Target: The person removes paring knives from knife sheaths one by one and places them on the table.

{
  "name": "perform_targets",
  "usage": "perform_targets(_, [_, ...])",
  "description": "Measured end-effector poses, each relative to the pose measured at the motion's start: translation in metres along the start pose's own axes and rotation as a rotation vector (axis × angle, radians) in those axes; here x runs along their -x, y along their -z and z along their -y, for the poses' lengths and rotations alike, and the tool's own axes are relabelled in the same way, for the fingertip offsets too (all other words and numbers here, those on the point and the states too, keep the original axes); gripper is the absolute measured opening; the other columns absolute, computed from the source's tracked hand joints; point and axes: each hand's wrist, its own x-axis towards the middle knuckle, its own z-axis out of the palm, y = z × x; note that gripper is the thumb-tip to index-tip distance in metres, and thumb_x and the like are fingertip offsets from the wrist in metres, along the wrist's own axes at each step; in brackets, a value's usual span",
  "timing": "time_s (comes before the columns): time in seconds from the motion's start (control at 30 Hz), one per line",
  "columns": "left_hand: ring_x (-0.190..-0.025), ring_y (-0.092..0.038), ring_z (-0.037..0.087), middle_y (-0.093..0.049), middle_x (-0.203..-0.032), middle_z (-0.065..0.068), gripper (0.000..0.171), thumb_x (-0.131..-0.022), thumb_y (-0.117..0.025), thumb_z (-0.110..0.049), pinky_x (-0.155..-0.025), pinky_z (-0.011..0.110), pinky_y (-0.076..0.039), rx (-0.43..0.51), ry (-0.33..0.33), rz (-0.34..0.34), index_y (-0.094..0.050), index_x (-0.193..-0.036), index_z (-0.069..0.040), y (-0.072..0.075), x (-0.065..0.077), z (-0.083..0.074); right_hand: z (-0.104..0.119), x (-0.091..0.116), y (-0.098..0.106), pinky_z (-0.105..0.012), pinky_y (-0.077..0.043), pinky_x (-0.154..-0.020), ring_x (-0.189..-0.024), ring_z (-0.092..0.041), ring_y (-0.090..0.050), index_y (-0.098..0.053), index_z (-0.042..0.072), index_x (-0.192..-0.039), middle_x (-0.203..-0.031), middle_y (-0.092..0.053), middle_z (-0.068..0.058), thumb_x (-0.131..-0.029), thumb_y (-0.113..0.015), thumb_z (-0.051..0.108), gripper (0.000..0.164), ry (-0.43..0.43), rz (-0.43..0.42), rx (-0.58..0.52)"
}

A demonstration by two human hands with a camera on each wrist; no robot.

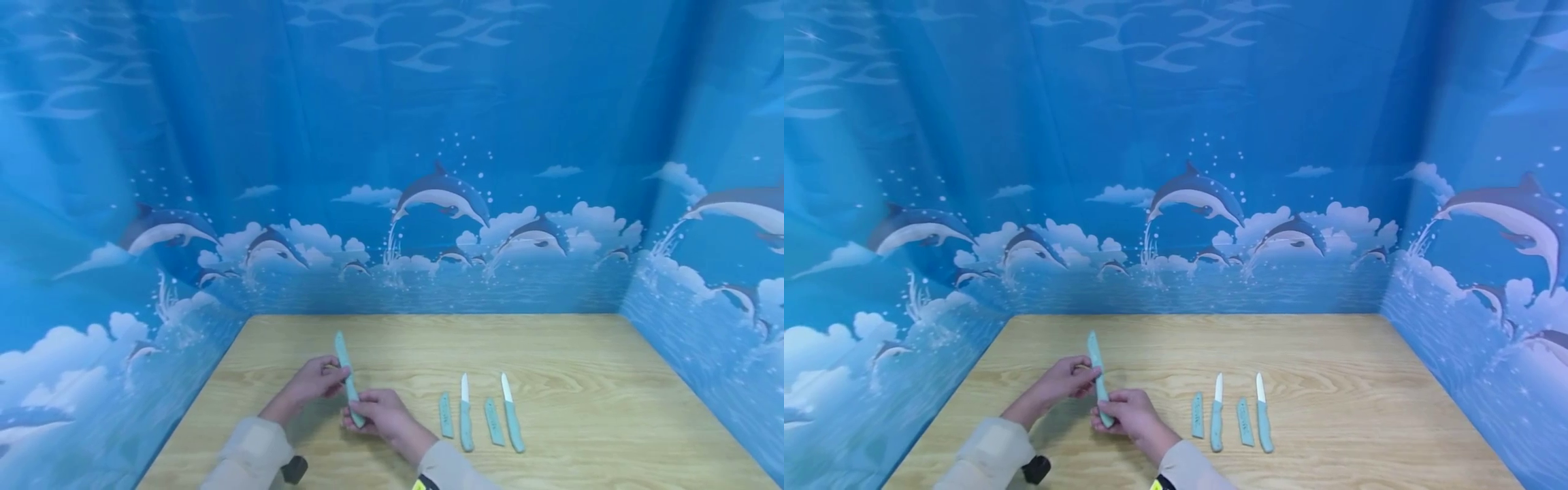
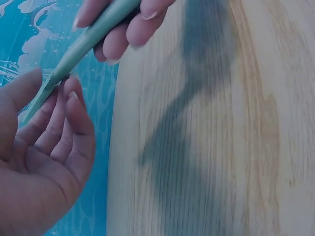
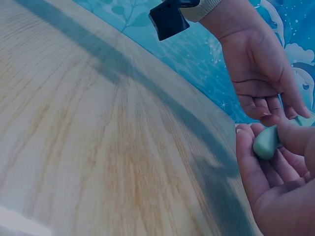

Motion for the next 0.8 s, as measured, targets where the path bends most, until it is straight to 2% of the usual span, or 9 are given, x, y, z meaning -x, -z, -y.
perform_targets(0.13, [-0.082, -0.067, 0.026, -0.068, -0.087, 0.01, 0.031, -0.098, -0.059, -0.024, -0.075, 0.037, -0.06, 0.071, -0.002, -0.068, -0.059, -0.107, 0.005, -0.002, -0.002, -0.002, 0.0, 0.002, 0.002, -0.036, -0.06, -0.079, -0.082, -0.023, -0.071, -0.057, -0.014, -0.116, -0.097, -0.07, -0.019, -0.092, -0.061, 0.004, 0.03, -0.005, 0.0, 0.008])
perform_targets(0.37, [-0.078, -0.068, 0.019, -0.07, -0.094, 0.015, 0.032, -0.098, -0.057, -0.014, -0.077, 0.033, -0.061, 0.213, -0.014, -0.15, -0.058, -0.115, 0.013, -0.008, -0.008, -0.005, -0.005, 0.004, 0.008, -0.038, -0.06, -0.079, -0.084, -0.026, -0.071, -0.057, -0.014, -0.115, -0.096, -0.07, -0.019, -0.092, -0.061, 0.003, 0.029, 0.009, 0.01, 0.012])
perform_targets(0.47, [-0.081, -0.069, 0.022, -0.07, -0.098, 0.019, 0.033, -0.097, -0.059, -0.012, -0.078, 0.035, -0.061, 0.237, -0.014, -0.182, -0.058, -0.117, 0.013, -0.013, -0.012, -0.006, -0.007, 0.005, 0.013, -0.038, -0.06, -0.08, -0.085, -0.027, -0.071, -0.055, -0.015, -0.116, -0.096, -0.07, -0.018, -0.092, -0.061, 0.004, 0.031, 0.017, 0.017, -0.002])
perform_targets(0.63, [-0.091, -0.069, 0.031, -0.068, -0.104, 0.022, 0.04, -0.097, -0.059, -0.016, -0.082, 0.04, -0.059, 0.2, -0.046, -0.137, -0.054, -0.122, 0.015, -0.021, -0.015, -0.008, -0.008, 0.007, 0.019, -0.038, -0.06, -0.082, -0.087, -0.027, -0.071, -0.054, -0.015, -0.116, -0.098, -0.07, -0.017, -0.093, -0.06, 0.005, 0.031, 0.017, 0.033, 0.011])
perform_targets(0.8, [-0.091, -0.069, 0.031, -0.069, -0.101, 0.019, 0.041, -0.098, -0.059, -0.018, -0.086, 0.044, -0.058, 0.174, -0.06, -0.071, -0.054, -0.123, 0.014, -0.027, -0.015, -0.009, -0.01, 0.011, 0.023, -0.037, -0.06, -0.081, -0.089, -0.028, -0.071, -0.054, -0.013, -0.115, -0.101, -0.07, -0.018, -0.094, -0.06, 0.006, 0.029, -0.009, 0.039, 0.04])
